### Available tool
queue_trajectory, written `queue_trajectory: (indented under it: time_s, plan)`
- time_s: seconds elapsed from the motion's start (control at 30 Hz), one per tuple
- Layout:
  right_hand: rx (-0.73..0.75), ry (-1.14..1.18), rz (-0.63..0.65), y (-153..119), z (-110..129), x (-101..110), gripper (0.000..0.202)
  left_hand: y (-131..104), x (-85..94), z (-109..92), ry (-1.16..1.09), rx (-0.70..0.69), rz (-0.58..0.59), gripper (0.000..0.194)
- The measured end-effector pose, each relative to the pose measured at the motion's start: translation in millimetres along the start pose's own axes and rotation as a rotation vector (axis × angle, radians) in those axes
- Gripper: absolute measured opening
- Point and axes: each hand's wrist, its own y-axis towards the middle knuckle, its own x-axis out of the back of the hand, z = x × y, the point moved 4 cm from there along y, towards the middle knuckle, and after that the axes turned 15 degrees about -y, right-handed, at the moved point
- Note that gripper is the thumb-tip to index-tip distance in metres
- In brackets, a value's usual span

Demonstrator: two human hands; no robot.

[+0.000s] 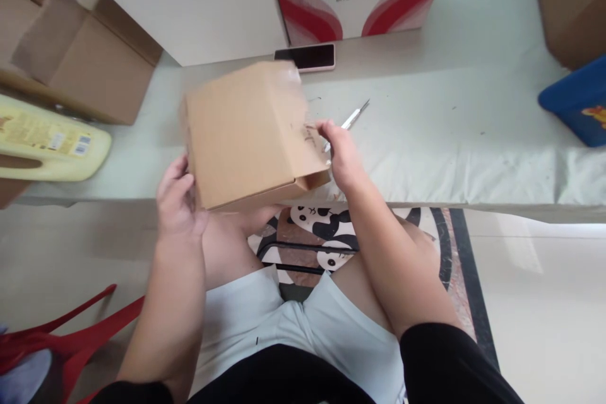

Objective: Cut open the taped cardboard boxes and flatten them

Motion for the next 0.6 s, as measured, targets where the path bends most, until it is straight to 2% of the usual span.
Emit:
queue_trajectory:
  time_s: [0.13,0.23,0.33,0.5,0.6]
  plan:
    - [0.163,0.131,-0.022,-4.9,8.4,7.6,0.076,-4.1,-15.3,-7.7,-0.069,0.018,0.078,0.047]
    - [0.208,0.161,0.010,-6.4,9.7,7.1,0.080,-12.2,-26.9,-5.2,-0.145,0.143,0.165,0.046]
    - [0.137,0.099,0.022,-4.7,2.0,3.6,0.089,-18.4,-31.1,3.6,-0.106,0.252,0.144,0.047]
    - [-0.037,0.068,-0.053,0.2,-19.3,-2.1,0.092,-12.4,-25.0,10.2,-0.054,0.120,0.021,0.051]
    - [-0.150,0.049,-0.145,2.1,-29.4,-0.4,0.087,-7.0,-17.1,14.0,-0.034,0.127,-0.078,0.050]
